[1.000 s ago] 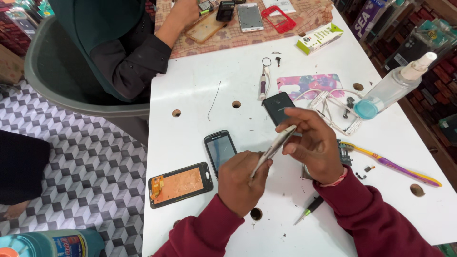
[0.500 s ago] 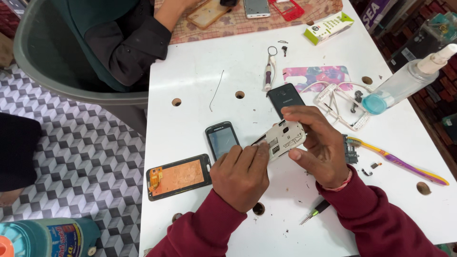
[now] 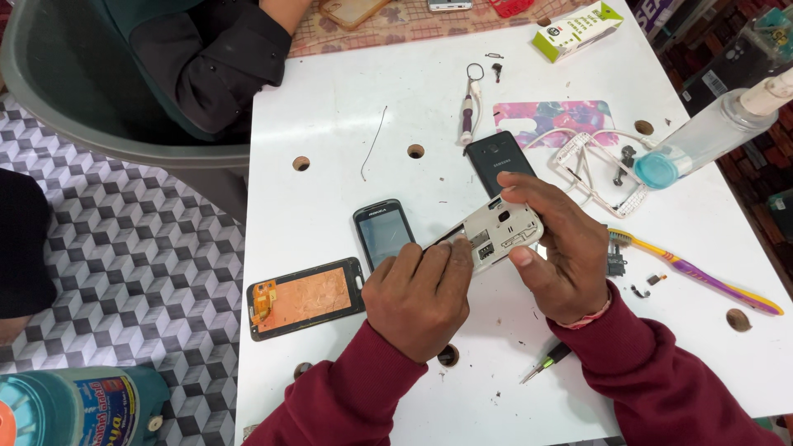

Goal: The person assembles a smartphone by placing the motherboard into the phone frame and aligning the components. They repeatedly insert and remove the motherboard to check fitment before leaving the components partially assembled on the table.

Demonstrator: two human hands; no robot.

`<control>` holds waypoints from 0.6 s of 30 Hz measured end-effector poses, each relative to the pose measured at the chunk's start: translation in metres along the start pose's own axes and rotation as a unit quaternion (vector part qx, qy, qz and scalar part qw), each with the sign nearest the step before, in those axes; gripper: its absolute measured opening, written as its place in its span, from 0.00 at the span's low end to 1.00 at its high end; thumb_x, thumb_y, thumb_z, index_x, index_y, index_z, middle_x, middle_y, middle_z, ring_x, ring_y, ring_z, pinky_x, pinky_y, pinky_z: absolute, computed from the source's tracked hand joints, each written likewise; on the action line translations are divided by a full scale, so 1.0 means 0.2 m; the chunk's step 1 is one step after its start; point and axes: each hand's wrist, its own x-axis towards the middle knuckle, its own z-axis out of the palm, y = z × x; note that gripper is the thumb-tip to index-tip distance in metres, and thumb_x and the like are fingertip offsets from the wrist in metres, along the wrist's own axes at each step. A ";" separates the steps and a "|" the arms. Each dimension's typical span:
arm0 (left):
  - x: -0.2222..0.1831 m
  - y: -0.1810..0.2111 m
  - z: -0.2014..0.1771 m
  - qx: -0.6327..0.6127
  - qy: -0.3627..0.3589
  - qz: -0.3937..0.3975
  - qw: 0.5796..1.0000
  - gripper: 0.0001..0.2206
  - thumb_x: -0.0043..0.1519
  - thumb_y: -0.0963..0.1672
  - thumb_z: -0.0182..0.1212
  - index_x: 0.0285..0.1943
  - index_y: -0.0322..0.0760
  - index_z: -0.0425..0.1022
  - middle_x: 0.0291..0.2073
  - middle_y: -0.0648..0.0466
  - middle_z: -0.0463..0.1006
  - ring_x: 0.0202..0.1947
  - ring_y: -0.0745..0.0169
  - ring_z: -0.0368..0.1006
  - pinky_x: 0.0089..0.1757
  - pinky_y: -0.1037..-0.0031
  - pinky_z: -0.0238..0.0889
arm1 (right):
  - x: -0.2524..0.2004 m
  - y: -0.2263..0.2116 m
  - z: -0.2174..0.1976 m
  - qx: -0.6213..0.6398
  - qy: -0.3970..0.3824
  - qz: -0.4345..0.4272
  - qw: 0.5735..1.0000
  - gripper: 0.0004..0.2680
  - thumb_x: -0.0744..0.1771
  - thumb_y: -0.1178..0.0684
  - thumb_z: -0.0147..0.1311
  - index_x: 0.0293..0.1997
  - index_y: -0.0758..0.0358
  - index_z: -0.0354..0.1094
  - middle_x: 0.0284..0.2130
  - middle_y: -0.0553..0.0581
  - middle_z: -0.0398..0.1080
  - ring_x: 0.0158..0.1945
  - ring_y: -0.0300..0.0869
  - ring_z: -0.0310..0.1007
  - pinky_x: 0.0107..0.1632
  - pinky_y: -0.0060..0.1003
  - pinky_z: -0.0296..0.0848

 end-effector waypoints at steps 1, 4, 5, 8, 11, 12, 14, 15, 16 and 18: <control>0.00 0.00 0.00 0.002 0.003 0.002 1.000 0.12 0.54 0.37 0.69 0.46 0.32 0.82 0.30 0.57 0.77 0.26 0.69 0.67 0.24 0.75 0.60 | 0.00 0.00 0.00 -0.011 0.003 -0.001 1.000 0.18 0.69 0.49 0.54 0.62 0.73 0.65 0.61 0.68 0.70 0.51 0.38 0.75 0.50 0.28 0.77; 0.00 0.00 0.00 -0.004 0.004 0.002 1.000 0.11 0.53 0.37 0.69 0.45 0.33 0.82 0.29 0.57 0.76 0.25 0.68 0.66 0.23 0.74 0.60 | -0.02 0.01 0.00 0.018 0.001 0.014 1.000 0.17 0.70 0.50 0.53 0.62 0.73 0.65 0.62 0.68 0.69 0.45 0.35 0.73 0.45 0.26 0.74; 0.00 0.00 0.00 -0.008 0.003 0.000 1.000 0.11 0.53 0.37 0.69 0.44 0.33 0.82 0.28 0.57 0.76 0.25 0.67 0.66 0.23 0.74 0.60 | -0.01 0.01 0.00 0.013 0.001 0.011 1.000 0.16 0.71 0.49 0.53 0.62 0.73 0.65 0.61 0.67 0.70 0.46 0.36 0.73 0.46 0.26 0.74; 0.00 -0.01 0.00 -0.048 0.005 -0.017 0.999 0.10 0.54 0.36 0.69 0.44 0.33 0.83 0.25 0.57 0.73 0.24 0.67 0.66 0.24 0.73 0.61 | -0.01 0.02 0.00 0.000 -0.010 0.012 1.000 0.16 0.72 0.48 0.52 0.61 0.73 0.66 0.59 0.66 0.70 0.48 0.37 0.73 0.47 0.28 0.74; 0.01 -0.02 0.01 -0.084 -0.002 -0.038 0.996 0.11 0.52 0.36 0.67 0.43 0.32 0.83 0.24 0.56 0.75 0.22 0.66 0.67 0.23 0.74 0.61 | 0.01 0.02 -0.02 -0.002 -0.032 0.016 0.999 0.16 0.72 0.47 0.52 0.59 0.72 0.66 0.56 0.64 0.69 0.49 0.38 0.73 0.47 0.29 0.76; 0.01 -0.01 0.01 -0.098 0.001 -0.047 0.994 0.10 0.51 0.36 0.67 0.42 0.32 0.83 0.24 0.56 0.75 0.22 0.65 0.67 0.23 0.74 0.61 | 0.01 0.02 -0.02 0.001 -0.029 0.010 1.000 0.16 0.72 0.46 0.50 0.59 0.71 0.66 0.56 0.63 0.69 0.48 0.36 0.72 0.47 0.28 0.74; 0.01 -0.01 0.01 -0.127 0.008 -0.063 0.990 0.09 0.51 0.37 0.66 0.41 0.31 0.82 0.24 0.54 0.75 0.22 0.62 0.68 0.24 0.73 0.61 | 0.01 0.01 -0.02 0.029 -0.026 0.020 0.999 0.15 0.72 0.47 0.50 0.61 0.70 0.66 0.56 0.61 0.68 0.47 0.35 0.71 0.47 0.27 0.73; 0.01 -0.01 0.00 -0.148 0.006 -0.072 0.986 0.08 0.53 0.37 0.67 0.40 0.31 0.81 0.24 0.54 0.75 0.22 0.62 0.68 0.24 0.72 0.61 | 0.01 0.00 -0.02 0.057 -0.028 0.034 0.997 0.15 0.72 0.49 0.51 0.63 0.70 0.65 0.56 0.61 0.66 0.47 0.35 0.70 0.48 0.27 0.73; 0.01 -0.01 0.00 -0.169 0.004 -0.081 0.982 0.06 0.55 0.38 0.67 0.40 0.31 0.80 0.25 0.54 0.76 0.23 0.61 0.69 0.24 0.72 0.62 | 0.01 0.00 -0.02 0.084 -0.030 0.049 0.995 0.16 0.72 0.50 0.53 0.64 0.70 0.64 0.56 0.60 0.65 0.47 0.35 0.69 0.49 0.28 0.73; 0.01 -0.01 -0.01 -0.219 0.000 -0.100 0.971 0.05 0.58 0.39 0.65 0.41 0.32 0.79 0.26 0.53 0.76 0.24 0.61 0.70 0.27 0.71 0.63 | 0.01 -0.01 0.00 0.125 -0.034 0.075 0.989 0.16 0.71 0.53 0.55 0.65 0.69 0.59 0.55 0.59 0.66 0.49 0.36 0.72 0.51 0.29 0.77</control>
